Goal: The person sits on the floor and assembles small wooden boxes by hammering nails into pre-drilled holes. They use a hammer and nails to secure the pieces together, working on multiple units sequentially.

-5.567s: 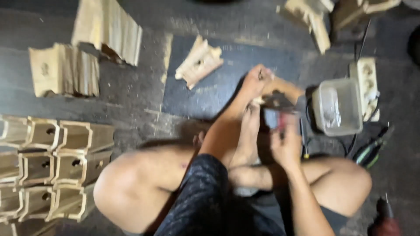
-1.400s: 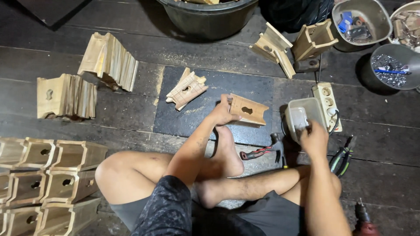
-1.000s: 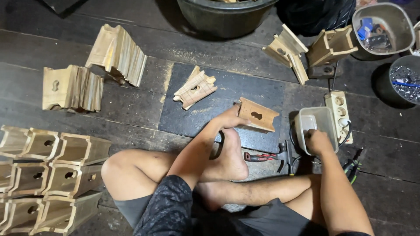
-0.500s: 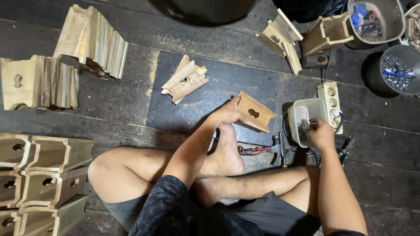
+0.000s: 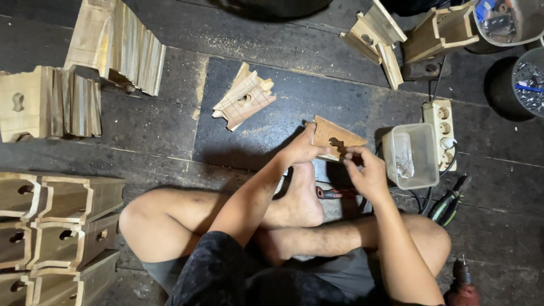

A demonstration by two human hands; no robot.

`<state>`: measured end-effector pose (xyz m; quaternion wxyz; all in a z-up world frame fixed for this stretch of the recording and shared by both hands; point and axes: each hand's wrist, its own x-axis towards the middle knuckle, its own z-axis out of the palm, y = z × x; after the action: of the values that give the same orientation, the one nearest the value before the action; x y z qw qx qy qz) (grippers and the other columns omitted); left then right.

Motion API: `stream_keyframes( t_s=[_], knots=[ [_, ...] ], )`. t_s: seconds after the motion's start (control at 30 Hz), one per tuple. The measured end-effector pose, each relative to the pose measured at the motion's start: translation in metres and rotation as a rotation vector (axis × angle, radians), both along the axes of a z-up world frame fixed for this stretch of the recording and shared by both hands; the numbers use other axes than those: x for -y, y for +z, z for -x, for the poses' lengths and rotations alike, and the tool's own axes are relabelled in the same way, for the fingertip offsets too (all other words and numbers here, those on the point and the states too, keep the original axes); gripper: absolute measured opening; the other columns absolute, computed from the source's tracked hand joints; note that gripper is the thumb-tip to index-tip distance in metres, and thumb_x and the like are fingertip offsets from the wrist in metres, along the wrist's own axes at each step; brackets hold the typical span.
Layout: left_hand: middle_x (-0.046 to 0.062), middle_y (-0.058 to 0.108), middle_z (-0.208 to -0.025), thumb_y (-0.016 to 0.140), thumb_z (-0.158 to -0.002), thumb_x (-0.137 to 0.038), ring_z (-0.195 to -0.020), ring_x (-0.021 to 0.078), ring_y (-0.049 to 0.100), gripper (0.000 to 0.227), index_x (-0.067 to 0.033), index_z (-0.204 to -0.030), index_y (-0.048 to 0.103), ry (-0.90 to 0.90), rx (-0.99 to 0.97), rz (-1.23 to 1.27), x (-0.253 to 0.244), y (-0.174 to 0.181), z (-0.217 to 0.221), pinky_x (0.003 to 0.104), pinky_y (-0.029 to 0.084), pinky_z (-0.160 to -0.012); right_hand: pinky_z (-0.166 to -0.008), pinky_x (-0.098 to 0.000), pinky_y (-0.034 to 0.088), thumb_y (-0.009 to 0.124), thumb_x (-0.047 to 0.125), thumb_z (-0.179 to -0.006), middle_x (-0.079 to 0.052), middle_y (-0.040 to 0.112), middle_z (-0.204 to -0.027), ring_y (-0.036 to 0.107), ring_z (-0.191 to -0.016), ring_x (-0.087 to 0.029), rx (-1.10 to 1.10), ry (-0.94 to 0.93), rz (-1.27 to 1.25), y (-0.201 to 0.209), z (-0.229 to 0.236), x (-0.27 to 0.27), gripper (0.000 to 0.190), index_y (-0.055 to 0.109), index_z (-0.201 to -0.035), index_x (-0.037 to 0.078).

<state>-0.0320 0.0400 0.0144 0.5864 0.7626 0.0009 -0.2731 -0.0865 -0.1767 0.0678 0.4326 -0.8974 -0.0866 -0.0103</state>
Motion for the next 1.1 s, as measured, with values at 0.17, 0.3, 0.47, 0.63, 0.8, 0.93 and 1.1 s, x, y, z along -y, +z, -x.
stream_keyframes(
  t_s=[0.17,0.3,0.47,0.63,0.8,0.93,1.1],
  knots=[
    [0.035,0.063,-0.136,0.087,-0.078,-0.034,-0.135,0.0456,0.060,0.092,0.0062,-0.146,0.039,-0.004,0.001,0.009,-0.001,0.000,0.001,0.053,0.051,-0.111,-0.080,-0.0511,0.060,0.079,0.001,-0.091,-0.019,0.078,-0.095,0.077,-0.093,-0.039,-0.047,0.000,0.028,-0.002,-0.001,-0.006,0.024,0.066,-0.110,-0.002],
    [0.037,0.061,-0.136,0.085,-0.078,-0.033,-0.136,0.0490,0.058,0.092,0.0076,-0.145,0.038,-0.010,0.011,0.031,-0.006,0.011,0.003,0.056,0.049,-0.112,-0.071,-0.0450,0.059,0.082,0.004,-0.090,-0.016,0.079,-0.090,0.077,-0.084,-0.037,-0.034,0.002,0.061,-0.008,-0.007,-0.004,0.027,0.061,-0.106,0.002],
    [0.035,0.062,-0.135,0.086,-0.077,-0.031,-0.136,0.0467,0.059,0.088,0.0041,-0.143,0.040,0.010,0.011,0.043,0.001,-0.009,-0.001,0.055,0.049,-0.112,-0.061,-0.0414,0.056,0.078,0.007,-0.092,-0.016,0.078,-0.084,0.075,-0.070,-0.034,-0.062,0.039,0.101,-0.007,-0.011,-0.005,0.025,0.058,-0.107,0.004],
    [0.038,0.060,-0.137,0.085,-0.077,-0.030,-0.137,0.0504,0.056,0.086,0.0060,-0.143,0.042,0.020,0.006,0.072,0.000,0.000,0.000,0.057,0.048,-0.114,-0.049,-0.0405,0.052,0.076,0.007,-0.092,-0.014,0.070,-0.065,0.072,-0.057,-0.035,-0.062,0.144,0.226,-0.020,-0.017,-0.006,0.026,0.058,-0.110,0.008],
    [0.035,0.061,-0.138,0.088,-0.075,-0.030,-0.135,0.0478,0.059,0.084,0.0013,-0.141,0.046,0.036,0.009,0.017,0.004,-0.004,-0.005,0.052,0.051,-0.111,-0.074,-0.0508,0.059,0.081,0.005,-0.085,-0.023,0.075,-0.087,0.075,-0.088,-0.045,0.016,0.071,0.218,-0.029,-0.012,-0.009,0.033,0.063,-0.112,0.008],
    [0.027,0.063,-0.138,0.097,-0.064,-0.036,-0.134,0.0407,0.062,0.103,-0.0072,-0.147,0.042,0.038,-0.011,-0.062,-0.004,-0.018,-0.010,0.046,0.052,-0.111,-0.087,-0.0671,0.054,0.088,0.007,-0.081,-0.042,0.065,-0.107,0.064,-0.102,-0.062,0.138,-0.104,0.181,0.006,0.040,-0.036,0.064,0.053,-0.132,-0.011],
    [0.025,0.067,-0.135,0.100,-0.056,-0.032,-0.131,0.0371,0.065,0.114,-0.0069,-0.148,0.039,0.050,-0.054,-0.054,-0.009,0.048,0.005,0.046,0.055,-0.110,-0.113,-0.0604,0.047,0.084,0.048,-0.086,-0.034,0.061,-0.141,0.059,-0.132,-0.051,-0.603,-0.629,0.014,-0.023,0.103,-0.049,0.090,0.037,-0.155,0.017]
  ],
)
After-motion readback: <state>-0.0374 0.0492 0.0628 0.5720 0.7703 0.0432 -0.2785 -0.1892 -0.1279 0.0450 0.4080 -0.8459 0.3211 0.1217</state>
